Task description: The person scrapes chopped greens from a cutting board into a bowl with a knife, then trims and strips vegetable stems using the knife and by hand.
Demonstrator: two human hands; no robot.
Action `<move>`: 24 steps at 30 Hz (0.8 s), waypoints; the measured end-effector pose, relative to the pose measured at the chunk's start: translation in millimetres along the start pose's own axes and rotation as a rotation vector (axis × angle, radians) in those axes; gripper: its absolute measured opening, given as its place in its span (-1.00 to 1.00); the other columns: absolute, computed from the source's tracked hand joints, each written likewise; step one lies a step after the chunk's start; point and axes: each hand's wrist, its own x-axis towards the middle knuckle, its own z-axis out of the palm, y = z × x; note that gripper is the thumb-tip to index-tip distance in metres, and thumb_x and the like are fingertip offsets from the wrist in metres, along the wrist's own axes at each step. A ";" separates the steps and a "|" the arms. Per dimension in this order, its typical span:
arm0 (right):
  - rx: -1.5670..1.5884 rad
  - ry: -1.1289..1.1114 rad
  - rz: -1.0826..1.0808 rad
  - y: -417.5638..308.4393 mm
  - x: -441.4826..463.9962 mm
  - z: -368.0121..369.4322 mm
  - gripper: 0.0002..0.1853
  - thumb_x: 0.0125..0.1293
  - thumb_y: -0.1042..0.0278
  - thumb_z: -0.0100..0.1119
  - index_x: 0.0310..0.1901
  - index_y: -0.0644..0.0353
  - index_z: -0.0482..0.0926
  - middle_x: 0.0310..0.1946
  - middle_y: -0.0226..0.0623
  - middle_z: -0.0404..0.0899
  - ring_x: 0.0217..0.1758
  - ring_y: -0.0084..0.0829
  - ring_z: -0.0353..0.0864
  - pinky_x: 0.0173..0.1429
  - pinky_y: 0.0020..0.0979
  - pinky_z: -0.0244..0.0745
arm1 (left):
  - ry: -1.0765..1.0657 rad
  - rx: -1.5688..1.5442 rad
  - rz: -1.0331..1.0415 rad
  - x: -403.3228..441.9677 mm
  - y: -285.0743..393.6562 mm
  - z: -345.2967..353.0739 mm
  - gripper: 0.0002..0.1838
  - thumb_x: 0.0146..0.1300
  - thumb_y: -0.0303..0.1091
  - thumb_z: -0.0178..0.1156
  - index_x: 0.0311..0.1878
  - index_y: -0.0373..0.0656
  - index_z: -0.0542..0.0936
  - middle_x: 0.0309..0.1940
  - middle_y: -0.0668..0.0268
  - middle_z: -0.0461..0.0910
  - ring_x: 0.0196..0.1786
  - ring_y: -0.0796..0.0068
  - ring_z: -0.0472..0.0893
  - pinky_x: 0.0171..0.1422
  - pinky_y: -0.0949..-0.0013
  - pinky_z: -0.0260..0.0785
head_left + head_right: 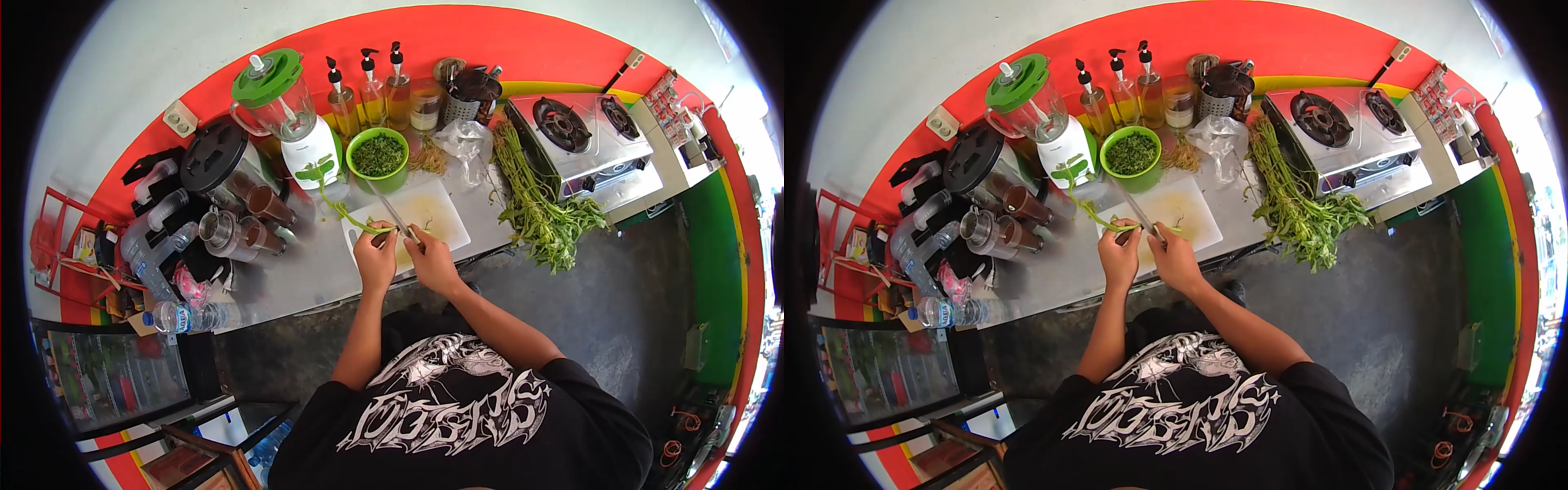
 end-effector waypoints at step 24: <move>0.174 0.036 0.039 20.6 14.3 -7.3 -0.53 0.52 0.19 0.20 0.28 0.37 0.57 -0.55 -0.29 0.52 -0.49 -0.53 0.43 -0.34 -0.36 0.38 | -0.059 -0.245 -0.110 4.7 0.9 -10.7 -0.86 0.36 -0.61 0.23 -0.04 -0.31 0.58 -0.21 0.31 0.65 -0.14 0.56 0.65 0.01 0.47 0.50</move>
